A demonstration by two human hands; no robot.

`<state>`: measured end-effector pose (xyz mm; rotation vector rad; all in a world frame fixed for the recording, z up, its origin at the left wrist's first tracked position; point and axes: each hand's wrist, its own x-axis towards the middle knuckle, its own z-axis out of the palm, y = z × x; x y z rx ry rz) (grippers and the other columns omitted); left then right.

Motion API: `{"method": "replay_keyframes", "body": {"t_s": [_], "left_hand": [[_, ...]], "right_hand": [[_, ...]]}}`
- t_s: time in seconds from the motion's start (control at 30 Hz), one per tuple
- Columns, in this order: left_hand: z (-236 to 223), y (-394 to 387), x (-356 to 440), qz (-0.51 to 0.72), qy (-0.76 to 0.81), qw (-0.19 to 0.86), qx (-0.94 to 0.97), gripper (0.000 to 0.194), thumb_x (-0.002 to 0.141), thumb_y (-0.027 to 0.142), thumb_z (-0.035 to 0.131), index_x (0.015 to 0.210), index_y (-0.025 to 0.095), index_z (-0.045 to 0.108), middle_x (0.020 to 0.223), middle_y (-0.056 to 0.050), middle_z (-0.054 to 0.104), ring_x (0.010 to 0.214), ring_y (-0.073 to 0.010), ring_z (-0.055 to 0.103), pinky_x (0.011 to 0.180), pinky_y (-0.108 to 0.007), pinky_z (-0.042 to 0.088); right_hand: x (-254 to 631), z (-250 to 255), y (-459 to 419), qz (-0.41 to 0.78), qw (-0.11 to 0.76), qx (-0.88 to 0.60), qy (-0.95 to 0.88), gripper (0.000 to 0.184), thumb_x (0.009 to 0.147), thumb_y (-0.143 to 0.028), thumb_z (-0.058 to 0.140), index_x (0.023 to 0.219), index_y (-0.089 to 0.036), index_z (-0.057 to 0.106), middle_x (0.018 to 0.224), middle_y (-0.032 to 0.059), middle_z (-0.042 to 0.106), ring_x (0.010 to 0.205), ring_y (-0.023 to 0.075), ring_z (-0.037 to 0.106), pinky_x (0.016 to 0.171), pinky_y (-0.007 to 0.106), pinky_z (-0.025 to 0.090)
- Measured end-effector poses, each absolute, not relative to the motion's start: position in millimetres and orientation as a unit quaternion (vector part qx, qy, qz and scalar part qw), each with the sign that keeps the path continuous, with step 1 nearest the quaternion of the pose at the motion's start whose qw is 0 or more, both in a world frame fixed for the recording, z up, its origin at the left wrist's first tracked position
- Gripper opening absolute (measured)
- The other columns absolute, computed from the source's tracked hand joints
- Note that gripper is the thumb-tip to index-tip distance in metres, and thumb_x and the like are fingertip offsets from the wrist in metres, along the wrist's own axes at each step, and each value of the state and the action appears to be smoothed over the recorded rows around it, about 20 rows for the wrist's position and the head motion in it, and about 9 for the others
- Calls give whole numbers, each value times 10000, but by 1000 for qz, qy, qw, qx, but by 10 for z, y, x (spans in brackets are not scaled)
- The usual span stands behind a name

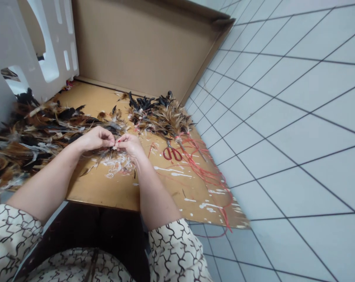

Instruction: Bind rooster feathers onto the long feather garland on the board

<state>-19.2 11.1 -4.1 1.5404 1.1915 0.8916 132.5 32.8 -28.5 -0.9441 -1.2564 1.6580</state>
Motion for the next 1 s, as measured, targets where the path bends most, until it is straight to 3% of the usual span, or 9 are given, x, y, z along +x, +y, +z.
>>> {"method": "replay_keyframes", "body": {"t_s": [0.2, 0.43, 0.7, 1.0], "left_hand": [[-14, 90, -150, 467, 466, 486, 573, 50, 616, 124, 649, 658, 132, 623, 535, 43, 586, 473, -63, 481, 531, -200, 391], [-70, 124, -137, 433, 462, 529, 565, 71, 679, 70, 619, 715, 130, 610, 482, 35, 553, 428, -69, 481, 474, -188, 378], [-109, 123, -136, 421, 467, 550, 550, 83, 605, 47, 609, 640, 121, 622, 447, 45, 553, 402, -54, 459, 442, -171, 340], [-84, 104, -141, 418, 479, 577, 513, 56, 556, 95, 682, 571, 120, 634, 430, 24, 575, 381, -58, 438, 436, -186, 326]], "right_hand": [[1287, -234, 238, 607, 434, -362, -558, 124, 459, -116, 657, 514, -173, 562, 468, -36, 625, 447, 79, 555, 515, 211, 436], [1252, -238, 213, 552, 452, -359, -601, 136, 482, -162, 654, 546, -184, 536, 533, -49, 597, 536, 88, 556, 586, 241, 434], [1225, -225, 208, 417, 470, -392, -672, 112, 561, -150, 575, 548, -207, 479, 495, -67, 448, 474, 69, 360, 495, 231, 306], [1254, -253, 219, 312, 474, -384, -728, 118, 594, -90, 488, 585, -207, 501, 579, -41, 485, 522, 86, 402, 532, 240, 338]]}}
